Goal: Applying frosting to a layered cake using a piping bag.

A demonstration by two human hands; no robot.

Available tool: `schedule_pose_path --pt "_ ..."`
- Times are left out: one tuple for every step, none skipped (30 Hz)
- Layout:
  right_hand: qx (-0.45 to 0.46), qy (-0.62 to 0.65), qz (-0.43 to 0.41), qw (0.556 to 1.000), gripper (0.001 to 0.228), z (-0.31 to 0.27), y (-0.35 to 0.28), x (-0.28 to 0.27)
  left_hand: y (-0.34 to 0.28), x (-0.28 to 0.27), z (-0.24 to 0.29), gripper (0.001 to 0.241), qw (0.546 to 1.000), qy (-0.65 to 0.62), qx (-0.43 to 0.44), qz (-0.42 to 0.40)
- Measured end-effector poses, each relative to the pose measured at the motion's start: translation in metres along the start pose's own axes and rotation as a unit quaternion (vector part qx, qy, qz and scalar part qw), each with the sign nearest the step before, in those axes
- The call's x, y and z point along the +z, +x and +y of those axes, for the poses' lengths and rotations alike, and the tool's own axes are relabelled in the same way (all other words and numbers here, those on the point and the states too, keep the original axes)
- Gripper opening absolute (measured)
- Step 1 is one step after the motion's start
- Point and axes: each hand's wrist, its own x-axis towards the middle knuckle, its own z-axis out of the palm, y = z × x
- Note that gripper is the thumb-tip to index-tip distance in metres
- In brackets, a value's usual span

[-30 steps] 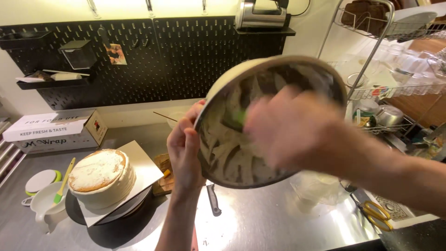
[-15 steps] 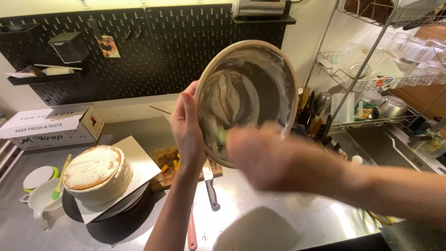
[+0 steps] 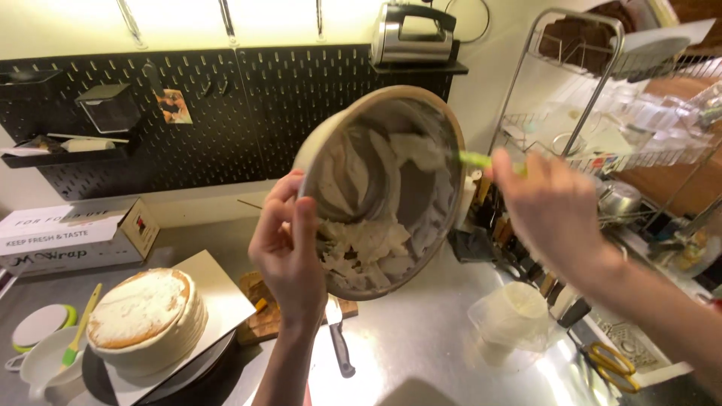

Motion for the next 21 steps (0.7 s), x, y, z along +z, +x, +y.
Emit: schedule_pose_path --pt "0.036 0.034 -0.06 0.997 0.026 -0.006 -0.014 0.003 0.0 0.0 0.001 0.03 0.999 0.009 0.027 0.029" --pt "0.036 0.03 -0.058 0.997 0.026 -0.013 -0.024 0.002 -0.002 -0.001 -0.002 0.03 0.999 0.006 0.03 0.03" --pt "0.011 0.098 -0.033 0.995 0.028 -0.02 -0.035 0.0 -0.004 -0.001 -0.006 0.03 0.997 0.01 0.063 0.045" --pt "-0.012 0.167 -0.01 0.986 0.031 -0.028 -0.047 -0.001 -0.006 -0.002 -0.009 0.03 0.994 0.015 0.095 0.058" --pt "-0.011 0.164 -0.008 0.986 0.031 -0.018 -0.041 0.001 -0.004 -0.002 -0.01 0.03 0.994 0.012 0.098 0.057" --pt "-0.057 0.119 0.012 0.991 0.026 -0.007 -0.035 0.002 -0.002 -0.003 -0.011 0.03 0.993 0.008 0.102 0.054" --pt "-0.103 0.073 0.032 0.991 0.022 0.004 -0.03 0.004 0.0 -0.003 -0.012 0.031 0.993 0.003 0.106 0.051" --pt "-0.102 0.072 0.027 0.992 0.022 0.017 -0.013 -0.01 0.001 0.001 -0.008 0.031 0.994 0.002 0.102 0.048" --pt "-0.138 -0.013 0.123 0.983 0.027 0.03 0.004 -0.024 0.001 0.004 -0.004 0.031 0.997 -0.001 0.063 0.047" --pt "-0.176 -0.098 0.216 0.955 0.033 0.045 0.02 -0.038 0.0 0.008 0.001 0.031 0.999 -0.003 0.021 0.048" --pt "-0.18 -0.097 0.21 0.956 0.033 0.049 0.022 -0.052 -0.004 0.01 0.002 0.031 0.999 -0.005 0.014 0.048" --pt "-0.155 -0.126 0.192 0.961 0.034 0.051 0.027 -0.066 -0.004 0.011 0.003 0.031 0.999 0.0 0.004 0.051" --pt "-0.129 -0.155 0.173 0.964 0.036 0.053 0.033 -0.08 -0.004 0.011 0.004 0.03 0.998 0.005 -0.007 0.055" --pt "-0.13 -0.155 0.172 0.964 0.036 0.046 0.022 -0.069 -0.005 0.01 0.004 0.03 0.998 0.004 -0.008 0.054" --pt "-0.079 -0.131 0.087 0.984 0.039 0.04 0.011 -0.059 -0.007 0.009 0.005 0.03 0.998 0.0 0.027 0.057" --pt "-0.027 -0.107 0.001 0.994 0.041 0.034 -0.001 -0.05 -0.01 0.009 0.007 0.03 0.996 -0.004 0.061 0.06" --pt "-0.029 -0.109 0.0 0.994 0.041 0.021 -0.015 -0.047 -0.012 0.009 0.0 0.03 0.996 -0.006 0.059 0.06" --pt "-0.011 -0.062 -0.114 0.991 0.039 0.007 -0.028 -0.044 -0.015 0.009 -0.007 0.031 0.993 0.002 0.095 0.067" --pt "0.008 -0.015 -0.226 0.974 0.037 -0.006 -0.041 -0.041 -0.018 0.009 -0.014 0.032 0.989 0.011 0.129 0.074" --pt "0.006 -0.016 -0.223 0.975 0.037 -0.011 -0.049 -0.031 -0.018 0.008 -0.016 0.032 0.988 0.012 0.131 0.077" --pt "-0.01 0.109 -0.168 0.98 0.038 -0.016 -0.057 -0.022 -0.018 0.009 -0.019 0.032 0.986 0.022 0.143 0.079"
